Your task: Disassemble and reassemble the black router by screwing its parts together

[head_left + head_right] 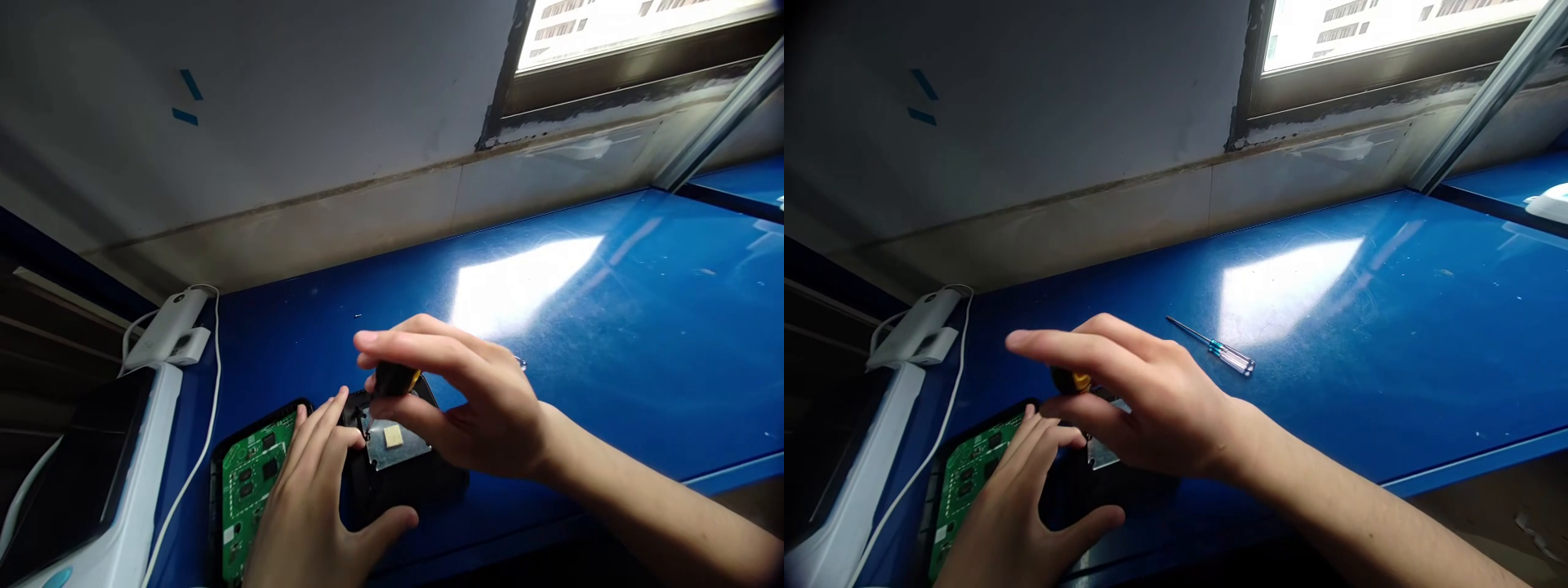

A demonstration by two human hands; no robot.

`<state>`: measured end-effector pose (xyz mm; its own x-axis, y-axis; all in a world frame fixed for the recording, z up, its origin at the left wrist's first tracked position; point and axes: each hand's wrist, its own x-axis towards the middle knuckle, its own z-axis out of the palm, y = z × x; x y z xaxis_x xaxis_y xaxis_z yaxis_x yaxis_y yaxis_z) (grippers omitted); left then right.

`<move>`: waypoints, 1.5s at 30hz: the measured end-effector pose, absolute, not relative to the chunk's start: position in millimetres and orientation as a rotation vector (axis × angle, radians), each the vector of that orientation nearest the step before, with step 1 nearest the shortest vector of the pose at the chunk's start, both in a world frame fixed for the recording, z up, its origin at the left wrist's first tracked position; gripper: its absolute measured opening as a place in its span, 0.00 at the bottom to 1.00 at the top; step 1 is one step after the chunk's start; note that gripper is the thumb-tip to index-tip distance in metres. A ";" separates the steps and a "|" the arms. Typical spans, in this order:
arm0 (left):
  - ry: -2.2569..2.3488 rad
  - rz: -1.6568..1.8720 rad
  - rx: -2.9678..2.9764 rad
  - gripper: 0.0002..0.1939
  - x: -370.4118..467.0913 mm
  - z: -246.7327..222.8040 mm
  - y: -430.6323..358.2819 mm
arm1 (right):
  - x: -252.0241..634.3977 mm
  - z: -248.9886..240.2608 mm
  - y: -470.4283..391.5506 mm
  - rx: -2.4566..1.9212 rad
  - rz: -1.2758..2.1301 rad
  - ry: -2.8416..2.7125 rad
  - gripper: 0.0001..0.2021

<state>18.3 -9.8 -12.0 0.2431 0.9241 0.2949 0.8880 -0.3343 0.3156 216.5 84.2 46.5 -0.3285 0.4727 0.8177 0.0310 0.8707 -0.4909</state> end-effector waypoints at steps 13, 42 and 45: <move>1.693 0.567 2.556 0.30 11.7 -4.5 -6.0 | 215.6 44.6 79.7 -0.345 0.424 -1.815 0.14; 1.605 0.511 2.664 0.24 0.7 -4.4 -3.2 | 216.7 45.2 78.7 -0.332 0.362 -1.799 0.12; 1.599 0.521 2.658 0.24 1.0 -3.3 -4.4 | 216.8 44.7 79.2 -0.337 0.376 -1.795 0.12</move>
